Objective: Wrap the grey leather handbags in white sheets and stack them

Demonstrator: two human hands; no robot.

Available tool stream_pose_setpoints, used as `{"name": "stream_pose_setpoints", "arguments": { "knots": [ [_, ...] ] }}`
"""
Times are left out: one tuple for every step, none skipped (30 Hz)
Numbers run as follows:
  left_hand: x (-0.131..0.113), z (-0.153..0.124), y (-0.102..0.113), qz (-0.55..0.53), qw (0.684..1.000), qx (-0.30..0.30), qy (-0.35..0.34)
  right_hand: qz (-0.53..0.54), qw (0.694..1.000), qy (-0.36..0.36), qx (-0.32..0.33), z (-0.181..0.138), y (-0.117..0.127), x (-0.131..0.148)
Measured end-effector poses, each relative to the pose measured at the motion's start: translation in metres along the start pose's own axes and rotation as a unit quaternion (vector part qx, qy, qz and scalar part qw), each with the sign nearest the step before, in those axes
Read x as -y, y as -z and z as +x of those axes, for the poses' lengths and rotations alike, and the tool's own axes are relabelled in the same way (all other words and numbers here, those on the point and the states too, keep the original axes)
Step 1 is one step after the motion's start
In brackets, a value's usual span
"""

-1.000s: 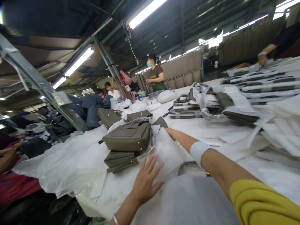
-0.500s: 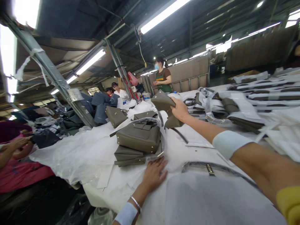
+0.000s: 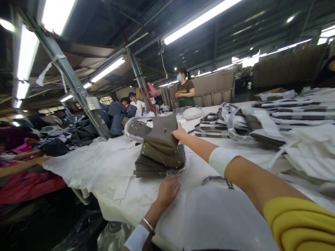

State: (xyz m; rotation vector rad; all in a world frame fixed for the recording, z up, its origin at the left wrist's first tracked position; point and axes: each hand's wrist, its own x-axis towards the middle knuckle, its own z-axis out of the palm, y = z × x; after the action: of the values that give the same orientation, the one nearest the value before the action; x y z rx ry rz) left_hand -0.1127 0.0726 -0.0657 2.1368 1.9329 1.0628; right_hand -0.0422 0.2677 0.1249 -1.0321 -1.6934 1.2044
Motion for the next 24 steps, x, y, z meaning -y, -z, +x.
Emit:
{"name": "stream_pose_setpoints", "arguments": {
  "knots": [
    [-0.001,-0.002,0.010,-0.016,0.999,-0.036,0.013,-0.010,0.999,-0.018,0.033,-0.008,-0.010,-0.011],
    [-0.002,-0.004,0.021,-0.030,0.996,-0.075,0.029,-0.019,0.997,-0.033,0.063,-0.015,-0.017,-0.020],
    [-0.001,-0.004,0.034,-0.043,0.992,-0.113,0.046,-0.026,0.995,-0.041,0.090,-0.021,-0.020,-0.026],
    [0.001,-0.002,0.047,-0.055,0.986,-0.147,0.062,-0.031,0.992,-0.044,0.111,-0.026,-0.020,-0.029],
    [0.003,0.000,0.060,-0.065,0.979,-0.175,0.076,-0.036,0.990,-0.042,0.126,-0.029,-0.016,-0.029],
    [0.005,0.003,0.073,-0.075,0.974,-0.194,0.087,-0.040,0.989,-0.035,0.136,-0.032,-0.008,-0.027],
    [0.006,0.006,0.084,-0.083,0.970,-0.206,0.096,-0.047,0.988,-0.024,0.143,-0.036,0.002,-0.024],
    [0.005,0.008,0.093,-0.092,0.968,-0.209,0.102,-0.055,0.988,-0.012,0.147,-0.041,0.016,-0.022],
    [0.003,0.009,0.099,-0.100,0.968,-0.206,0.106,-0.067,0.986,0.002,0.152,-0.048,0.032,-0.020],
    [-0.001,0.009,0.102,-0.109,0.969,-0.196,0.108,-0.081,0.984,0.017,0.157,-0.058,0.049,-0.020],
    [-0.008,0.007,0.102,-0.119,0.971,-0.179,0.106,-0.099,0.981,0.031,0.163,-0.070,0.068,-0.021],
    [-0.017,0.003,0.100,-0.130,0.974,-0.156,0.102,-0.119,0.978,0.042,0.167,-0.086,0.089,-0.024],
    [-0.029,-0.002,0.096,-0.142,0.977,-0.127,0.094,-0.142,0.974,0.049,0.170,-0.103,0.110,-0.029],
    [-0.042,-0.009,0.092,-0.155,0.980,-0.094,0.084,-0.164,0.970,0.051,0.172,-0.123,0.132,-0.034],
    [-0.056,-0.016,0.087,-0.170,0.981,-0.060,0.074,-0.185,0.966,0.048,0.174,-0.145,0.153,-0.040],
    [-0.070,-0.024,0.083,-0.180,0.981,-0.024,0.061,-0.202,0.963,0.040,0.176,-0.168,0.174,-0.046],
    [-0.085,-0.031,0.079,-0.183,0.982,0.012,0.043,-0.217,0.959,0.034,0.180,-0.192,0.193,-0.053],
    [-0.099,-0.038,0.075,-0.178,0.983,0.051,0.018,-0.230,0.954,0.035,0.188,-0.217,0.210,-0.061],
    [-0.112,-0.044,0.071,-0.163,0.982,0.089,-0.014,-0.243,0.948,0.045,0.199,-0.241,0.224,-0.069],
    [-0.124,-0.048,0.067,-0.138,0.981,0.128,-0.051,-0.257,0.942,0.061,0.209,-0.263,0.236,-0.077],
    [-0.135,-0.052,0.062,-0.103,0.977,0.162,-0.089,-0.271,0.934,0.082,0.219,-0.284,0.245,-0.085],
    [-0.145,-0.054,0.057,-0.063,0.972,0.188,-0.123,-0.286,0.926,0.105,0.223,-0.302,0.251,-0.094],
    [-0.153,-0.055,0.052,-0.025,0.967,0.204,-0.149,-0.301,0.919,0.124,0.223,-0.316,0.254,-0.102],
    [-0.161,-0.055,0.047,0.009,0.962,0.214,-0.167,-0.313,0.915,0.135,0.216,-0.328,0.255,-0.110]
  ]
}}
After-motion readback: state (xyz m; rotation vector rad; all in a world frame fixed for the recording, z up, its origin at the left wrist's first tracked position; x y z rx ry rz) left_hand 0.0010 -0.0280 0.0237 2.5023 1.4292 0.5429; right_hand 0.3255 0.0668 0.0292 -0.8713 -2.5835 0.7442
